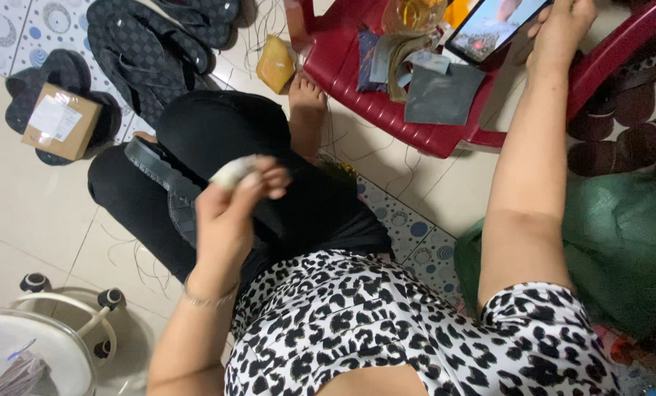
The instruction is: The person uses a specialized tool and thread to hand-stitch the sole of a shoe, pulling the thread through with their hands.
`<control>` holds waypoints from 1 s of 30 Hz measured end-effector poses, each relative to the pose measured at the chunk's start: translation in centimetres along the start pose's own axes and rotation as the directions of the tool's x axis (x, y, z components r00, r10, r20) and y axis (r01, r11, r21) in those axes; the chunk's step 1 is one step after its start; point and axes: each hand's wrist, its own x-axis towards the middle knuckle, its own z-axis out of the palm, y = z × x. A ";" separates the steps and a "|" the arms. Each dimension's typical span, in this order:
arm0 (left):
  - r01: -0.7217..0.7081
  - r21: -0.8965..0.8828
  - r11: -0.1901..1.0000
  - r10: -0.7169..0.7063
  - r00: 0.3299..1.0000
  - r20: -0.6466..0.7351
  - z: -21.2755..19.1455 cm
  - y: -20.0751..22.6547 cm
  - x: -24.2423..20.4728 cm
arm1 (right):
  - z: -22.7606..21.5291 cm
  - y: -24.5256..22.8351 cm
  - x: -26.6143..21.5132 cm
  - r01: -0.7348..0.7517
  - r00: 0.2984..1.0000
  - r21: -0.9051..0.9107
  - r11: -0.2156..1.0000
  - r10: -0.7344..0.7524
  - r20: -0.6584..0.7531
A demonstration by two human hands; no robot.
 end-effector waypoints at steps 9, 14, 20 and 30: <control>-0.248 0.947 0.206 0.016 0.968 0.250 10.1 -14.4 19.3 | -1.1 -6.2 -3.6 0.030 0.995 0.011 1.000 -0.031 0.099; -0.164 0.980 0.116 -0.111 0.978 0.177 13.8 -21.6 24.8 | -1.3 -10.1 -6.2 -0.081 0.996 0.131 0.988 0.076 0.040; -0.416 0.898 -0.141 0.171 0.884 0.436 17.3 -25.6 22.1 | -3.6 -9.3 -7.2 -0.070 0.997 0.179 0.981 0.075 -0.019; -0.591 0.775 -0.221 0.309 0.712 0.631 17.4 -28.4 23.7 | -4.1 -9.1 -8.2 -0.144 0.982 0.242 0.960 0.168 -0.082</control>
